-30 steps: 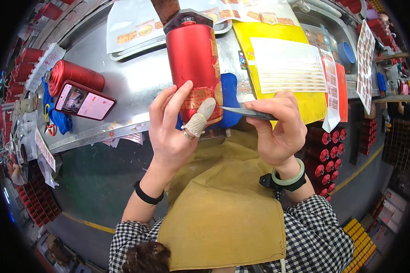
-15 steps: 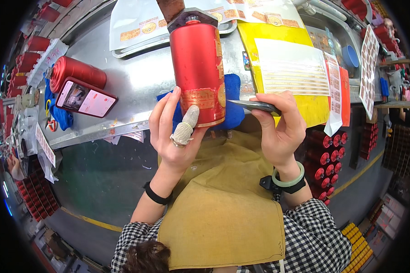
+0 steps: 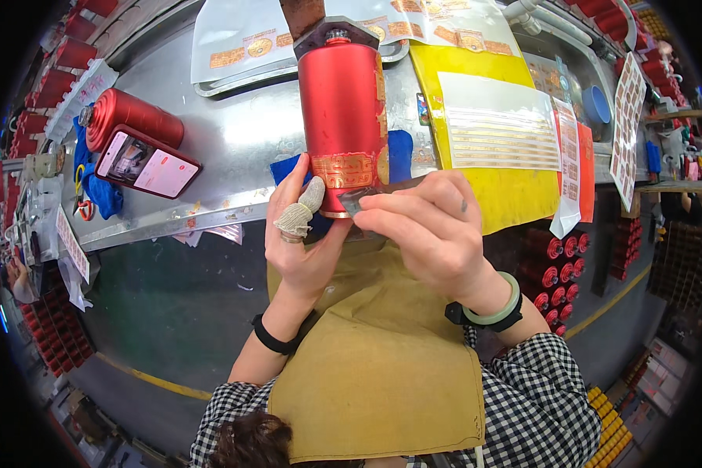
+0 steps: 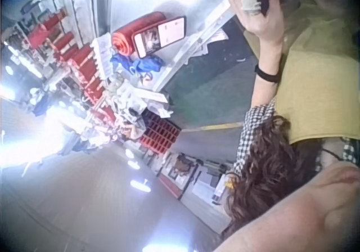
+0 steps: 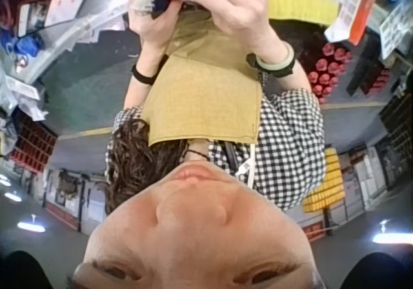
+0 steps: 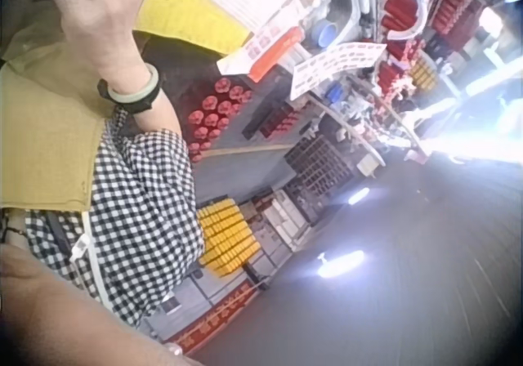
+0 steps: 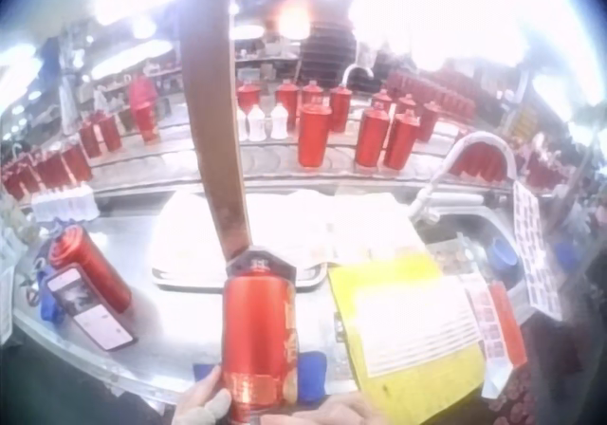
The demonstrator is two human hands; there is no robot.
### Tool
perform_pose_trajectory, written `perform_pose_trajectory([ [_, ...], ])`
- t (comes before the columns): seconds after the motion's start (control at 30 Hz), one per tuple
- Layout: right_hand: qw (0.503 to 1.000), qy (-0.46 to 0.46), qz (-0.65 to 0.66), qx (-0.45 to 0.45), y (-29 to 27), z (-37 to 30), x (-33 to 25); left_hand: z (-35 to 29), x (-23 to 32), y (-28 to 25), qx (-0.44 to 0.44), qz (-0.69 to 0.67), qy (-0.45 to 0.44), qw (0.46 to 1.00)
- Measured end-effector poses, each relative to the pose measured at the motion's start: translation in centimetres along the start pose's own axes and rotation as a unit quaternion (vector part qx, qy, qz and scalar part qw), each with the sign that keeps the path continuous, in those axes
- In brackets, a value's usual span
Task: Applying decorative labels and seals to red metal liquor bottles on a factory assembly line.
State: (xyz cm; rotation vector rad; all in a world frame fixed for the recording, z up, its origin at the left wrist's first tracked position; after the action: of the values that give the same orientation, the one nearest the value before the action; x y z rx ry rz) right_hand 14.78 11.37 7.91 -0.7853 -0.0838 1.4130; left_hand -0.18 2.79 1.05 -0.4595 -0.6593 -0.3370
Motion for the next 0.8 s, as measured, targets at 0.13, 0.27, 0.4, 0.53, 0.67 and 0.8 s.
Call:
perform_pose_trajectory([
  [0.13, 1.0, 0.002, -0.004, -0.005, 0.1, 0.3, 0.0, -0.8, -1.2, 0.3, -0.002, -0.021, -0.066, 0.998],
  [0.27, 0.999, -0.001, 0.031, 0.022, -0.5, 1.7, 0.8, -1.0, -2.1, 0.2, 0.003, -0.054, -0.182, 0.982],
  [0.4, 0.999, -0.013, -0.002, 0.029, -0.1, 1.7, 1.8, 0.6, -0.8, 0.2, -0.005, -0.035, -0.085, 0.996],
  [0.53, 0.999, 0.006, 0.046, -0.01, 0.5, 1.4, 0.7, 0.5, -0.5, -0.1, -0.011, -0.034, -0.079, 0.996],
  [0.67, 0.998, 0.042, -0.04, 0.015, 0.3, 4.4, 4.2, 0.9, 0.4, -0.1, -0.015, -0.013, -0.048, 0.999],
  [0.8, 0.993, -0.105, -0.059, 0.008, 1.0, 3.4, 1.4, 0.6, -0.2, 0.3, 0.024, -0.092, -0.154, 0.983],
])
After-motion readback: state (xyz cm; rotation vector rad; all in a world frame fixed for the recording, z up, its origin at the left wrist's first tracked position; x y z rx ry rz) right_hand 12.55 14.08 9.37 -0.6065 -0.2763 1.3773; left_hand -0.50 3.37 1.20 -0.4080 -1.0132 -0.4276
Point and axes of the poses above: each hand's wrist, its own z-axis towards the middle knuckle, its own y-axis out of the palm, x = y × z, the point moved 5 cm from there along z, towards the middle knuckle, and after that the axes turned 13 degrees about x, right-handed, at the moved point
